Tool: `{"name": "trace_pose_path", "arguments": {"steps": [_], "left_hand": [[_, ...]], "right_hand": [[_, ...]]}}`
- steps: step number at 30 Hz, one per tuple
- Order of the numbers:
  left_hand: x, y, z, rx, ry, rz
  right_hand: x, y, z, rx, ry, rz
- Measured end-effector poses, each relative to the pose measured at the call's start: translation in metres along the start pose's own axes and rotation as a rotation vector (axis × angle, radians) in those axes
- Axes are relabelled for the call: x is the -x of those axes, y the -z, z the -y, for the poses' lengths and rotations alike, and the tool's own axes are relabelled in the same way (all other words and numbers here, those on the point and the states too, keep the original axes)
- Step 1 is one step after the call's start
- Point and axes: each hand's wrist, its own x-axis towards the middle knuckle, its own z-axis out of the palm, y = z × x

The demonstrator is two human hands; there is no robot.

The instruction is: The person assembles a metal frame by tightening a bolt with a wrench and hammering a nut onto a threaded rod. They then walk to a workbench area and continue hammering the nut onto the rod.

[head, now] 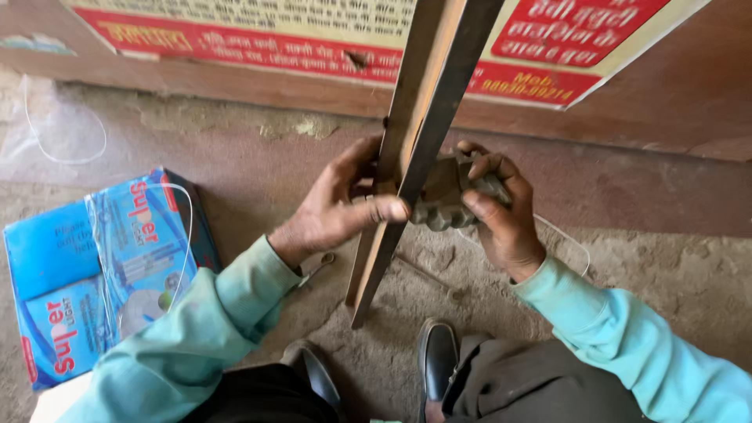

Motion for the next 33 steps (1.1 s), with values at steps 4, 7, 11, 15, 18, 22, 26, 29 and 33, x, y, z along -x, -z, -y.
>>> {"name": "trace_pose_path", "arguments": {"steps": [4, 7, 11, 15, 18, 22, 26, 29, 33], "left_hand": [[0.026, 0.012, -0.008, -0.262, -0.151, -0.118], [0.036, 0.011, -0.009, -0.595, -0.23, -0.038], [0.04, 0.0, -0.011, -0.806, -0.245, -0.03], [0.041, -0.003, -0.009, -0.751, -0.276, -0.051], [0.043, -0.001, -0.004, -0.812, -0.243, -0.029], [0.046, 0.001, -0.001, -0.912, -0.253, 0.014], [0.046, 0.001, -0.003, -1.028, -0.45, 0.026], [0.045, 0.003, -0.001, -1.067, -0.443, 0.043], [0.047, 0.005, 0.005, -1.041, -0.431, 0.042]], "right_hand": [[0.006, 0.001, -0.002, -0.012, -0.032, 0.035], [0.009, 0.004, -0.003, 0.02, -0.013, 0.065], [0.014, 0.004, -0.008, 0.039, -0.049, 0.073], [0.011, 0.004, -0.01, -0.066, -0.173, 0.085], [0.001, 0.007, -0.001, 0.055, -0.42, 0.006], [-0.014, 0.011, 0.015, 0.285, -0.428, 0.306], [-0.026, 0.008, 0.019, 0.68, -0.081, 0.525], [-0.032, 0.003, 0.019, 0.796, -0.109, 0.554], [-0.04, -0.004, 0.02, 0.888, 0.052, 0.649]]}}
